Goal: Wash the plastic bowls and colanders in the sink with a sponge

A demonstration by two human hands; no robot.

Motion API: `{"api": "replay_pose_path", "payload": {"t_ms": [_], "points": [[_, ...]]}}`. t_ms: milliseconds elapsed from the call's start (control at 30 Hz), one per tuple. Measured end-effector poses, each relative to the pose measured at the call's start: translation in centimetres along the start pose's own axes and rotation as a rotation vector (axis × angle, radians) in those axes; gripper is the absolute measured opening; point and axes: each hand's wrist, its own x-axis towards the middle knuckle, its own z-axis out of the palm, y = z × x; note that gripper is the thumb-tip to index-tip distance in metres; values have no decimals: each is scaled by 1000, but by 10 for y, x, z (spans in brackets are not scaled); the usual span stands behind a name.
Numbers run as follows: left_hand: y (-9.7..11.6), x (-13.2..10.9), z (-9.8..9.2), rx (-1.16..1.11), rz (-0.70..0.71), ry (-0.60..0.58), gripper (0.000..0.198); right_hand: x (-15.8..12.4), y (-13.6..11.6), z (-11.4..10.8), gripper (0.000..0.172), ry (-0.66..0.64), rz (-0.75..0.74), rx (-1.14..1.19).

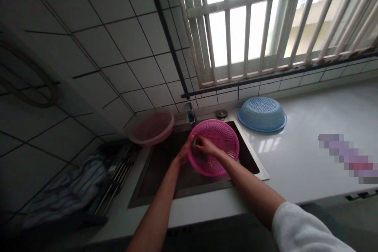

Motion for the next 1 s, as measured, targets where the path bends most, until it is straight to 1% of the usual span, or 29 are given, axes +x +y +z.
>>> {"api": "replay_pose_path", "payload": {"t_ms": [67,133,167,200,233,267,333,400,433,467,500,533,567,633,667,733,800,833,867,933,967,1000], "points": [[1,-1,5,38,47,-4,62,3,-1,-18,23,155,26,-67],[3,-3,8,76,78,10,60,3,2,-36,22,319,99,-165],[5,-4,8,84,85,24,59,1,4,-43,20,379,139,-215],[6,-5,8,83,89,38,59,-2,7,-49,17,404,176,-259],[7,-6,7,73,91,51,59,-6,10,-52,14,388,207,-299],[8,-7,6,54,90,63,59,-9,13,-51,11,329,235,-335],[8,-8,3,12,82,80,61,-16,17,-42,6,128,265,-398],[8,-8,1,-9,72,94,62,-20,17,-24,5,-100,220,-410],[7,-7,1,-8,71,103,63,-20,15,-14,3,-180,164,-392],[7,-7,1,1,73,114,63,-18,13,-5,5,-218,101,-366],[6,-6,1,12,74,123,62,-16,10,2,11,-210,38,-343],[5,-6,1,22,74,124,62,-13,7,6,17,-165,-18,-330],[4,-6,2,28,71,111,62,-10,4,7,22,-91,-60,-329],[3,-7,4,40,54,56,62,-5,1,-3,29,90,-82,-367],[3,-7,5,51,47,29,63,-3,0,-11,31,175,-55,-404],[4,-8,5,76,47,12,62,-3,3,-31,32,305,51,-491],[7,-9,3,84,56,38,61,-7,8,-46,32,366,172,-552],[8,-9,1,75,58,52,61,-10,11,-49,30,364,219,-549],[9,-8,-2,60,55,63,61,-12,14,-48,26,329,249,-504],[10,-8,-6,29,39,78,62,-18,20,-35,19,178,262,-329],[10,-7,-8,18,33,85,61,-20,22,-25,19,59,236,-189],[10,-6,-9,12,30,90,61,-22,23,-14,23,-11,220,-128]]}}
